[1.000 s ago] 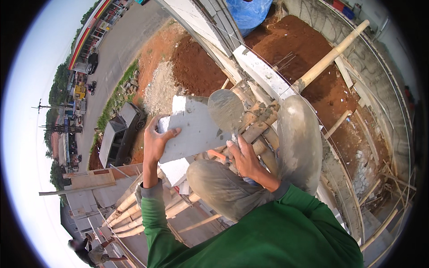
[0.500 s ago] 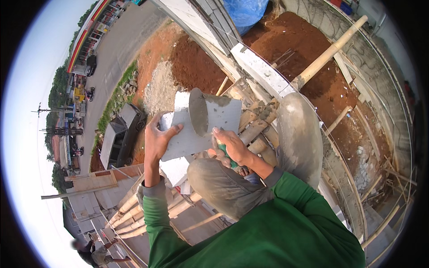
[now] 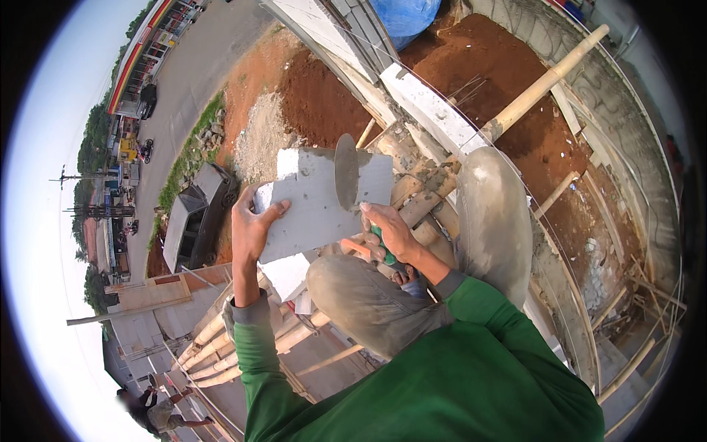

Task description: The person applies cement mortar to white rectangular tiles using a trowel and places them onto a wall section. They repeatedly scoop mortar from a bucket, spread it on tiles, and set the tiles in place on the wall.

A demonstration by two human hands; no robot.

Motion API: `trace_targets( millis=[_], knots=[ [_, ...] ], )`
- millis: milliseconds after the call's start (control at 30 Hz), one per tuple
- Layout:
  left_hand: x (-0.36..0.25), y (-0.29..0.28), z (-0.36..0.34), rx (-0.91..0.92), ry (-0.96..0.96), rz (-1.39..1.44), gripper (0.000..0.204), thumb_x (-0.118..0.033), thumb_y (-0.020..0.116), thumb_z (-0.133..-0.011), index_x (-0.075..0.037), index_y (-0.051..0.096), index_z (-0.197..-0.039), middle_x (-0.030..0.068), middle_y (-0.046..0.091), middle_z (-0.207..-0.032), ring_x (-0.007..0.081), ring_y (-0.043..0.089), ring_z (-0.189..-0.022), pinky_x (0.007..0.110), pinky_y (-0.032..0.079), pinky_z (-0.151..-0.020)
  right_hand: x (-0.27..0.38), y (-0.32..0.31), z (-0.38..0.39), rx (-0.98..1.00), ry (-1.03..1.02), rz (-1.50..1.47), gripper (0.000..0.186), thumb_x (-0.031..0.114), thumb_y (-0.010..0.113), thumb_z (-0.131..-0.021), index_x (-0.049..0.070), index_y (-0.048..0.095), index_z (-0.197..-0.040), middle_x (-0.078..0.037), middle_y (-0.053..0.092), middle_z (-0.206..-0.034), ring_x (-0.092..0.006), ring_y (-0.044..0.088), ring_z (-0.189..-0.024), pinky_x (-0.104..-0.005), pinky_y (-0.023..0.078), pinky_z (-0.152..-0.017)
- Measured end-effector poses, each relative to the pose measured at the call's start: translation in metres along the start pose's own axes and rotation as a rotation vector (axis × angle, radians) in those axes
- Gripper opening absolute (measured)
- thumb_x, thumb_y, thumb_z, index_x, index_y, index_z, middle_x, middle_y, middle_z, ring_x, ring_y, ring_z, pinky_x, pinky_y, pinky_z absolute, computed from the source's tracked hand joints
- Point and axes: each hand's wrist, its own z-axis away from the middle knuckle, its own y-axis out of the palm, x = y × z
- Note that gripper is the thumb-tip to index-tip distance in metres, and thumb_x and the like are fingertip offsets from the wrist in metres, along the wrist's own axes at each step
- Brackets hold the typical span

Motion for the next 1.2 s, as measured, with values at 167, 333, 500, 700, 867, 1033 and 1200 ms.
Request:
trace_targets(
  millis=[167,333,500,700,867,1033,1200],
  knots=[
    [0.005,-0.001,-0.004,-0.007,0.040,0.024,0.050,-0.023,0.081,-0.078,0.006,0.069,-0.118,0.0106,0.072,-0.089,0.0163,0.067,-0.077,0.030,0.054,-0.073,0.003,0.020,-0.005,0.051,0.129,-0.124,0.050,0.054,0.056,-0.105,0.009,0.051,-0.083,0.001,0.043,-0.060,-0.0125,0.042,-0.041,-0.0310,0.035,-0.035],
    [0.008,-0.005,-0.005,-0.024,0.004,0.009,0.049,-0.023,0.081,-0.079,0.007,0.069,-0.116,0.0103,0.072,-0.088,0.0157,0.067,-0.076,0.030,0.053,-0.071,-0.008,-0.023,-0.009,-0.278,0.260,-0.315,0.048,0.055,0.058,-0.104,0.014,0.048,-0.080,0.002,0.044,-0.062,-0.0108,0.040,-0.043,-0.0309,0.032,-0.035],
    [0.011,-0.005,-0.015,-0.039,-0.045,0.030,0.048,-0.026,0.080,-0.081,0.007,0.069,-0.114,0.0099,0.072,-0.087,0.0153,0.066,-0.075,0.030,0.053,-0.071,-0.054,-0.010,-0.012,0.190,-0.267,0.288,0.046,0.050,0.056,-0.105,0.010,0.057,-0.082,-0.001,0.050,-0.061,-0.0151,0.044,-0.040,-0.0347,0.037,-0.036],
    [0.006,-0.008,-0.030,-0.017,-0.113,0.024,0.050,-0.028,0.079,-0.081,0.008,0.069,-0.114,0.0125,0.073,-0.088,0.0171,0.069,-0.077,0.031,0.054,-0.071,-0.058,-0.028,0.014,-0.210,0.395,-0.307,0.048,0.046,0.054,-0.107,0.004,0.062,-0.086,-0.002,0.054,-0.071,-0.0117,0.049,-0.061,-0.0304,0.042,-0.056],
    [0.004,-0.004,-0.028,-0.005,-0.074,-0.002,0.052,-0.029,0.079,-0.081,0.008,0.068,-0.117,0.0131,0.073,-0.093,0.0177,0.069,-0.078,0.031,0.054,-0.073,-0.039,-0.009,-0.013,0.013,-0.055,0.120,0.047,0.045,0.055,-0.107,0.008,0.056,-0.078,-0.001,0.047,-0.061,-0.0121,0.044,-0.042,-0.0319,0.036,-0.038],
    [0.002,-0.004,-0.019,0.005,0.016,-0.021,0.052,-0.027,0.081,-0.079,0.006,0.069,-0.117,0.0119,0.072,-0.092,0.0174,0.067,-0.078,0.031,0.053,-0.075,0.000,-0.013,-0.031,0.019,0.151,-0.257,0.046,0.050,0.057,-0.106,0.012,0.050,-0.082,0.002,0.041,-0.059,-0.0110,0.039,-0.042,-0.0303,0.033,-0.038],
    [0.005,-0.007,-0.014,0.012,0.034,-0.021,0.052,-0.026,0.081,-0.078,0.005,0.069,-0.117,0.0100,0.071,-0.091,0.0165,0.066,-0.080,0.031,0.053,-0.078,0.010,-0.017,-0.022,-0.186,0.187,-0.135,0.044,0.049,0.059,-0.104,0.010,0.050,-0.084,0.004,0.040,-0.058,-0.0103,0.037,-0.037,-0.0287,0.037,-0.034]
  ],
)
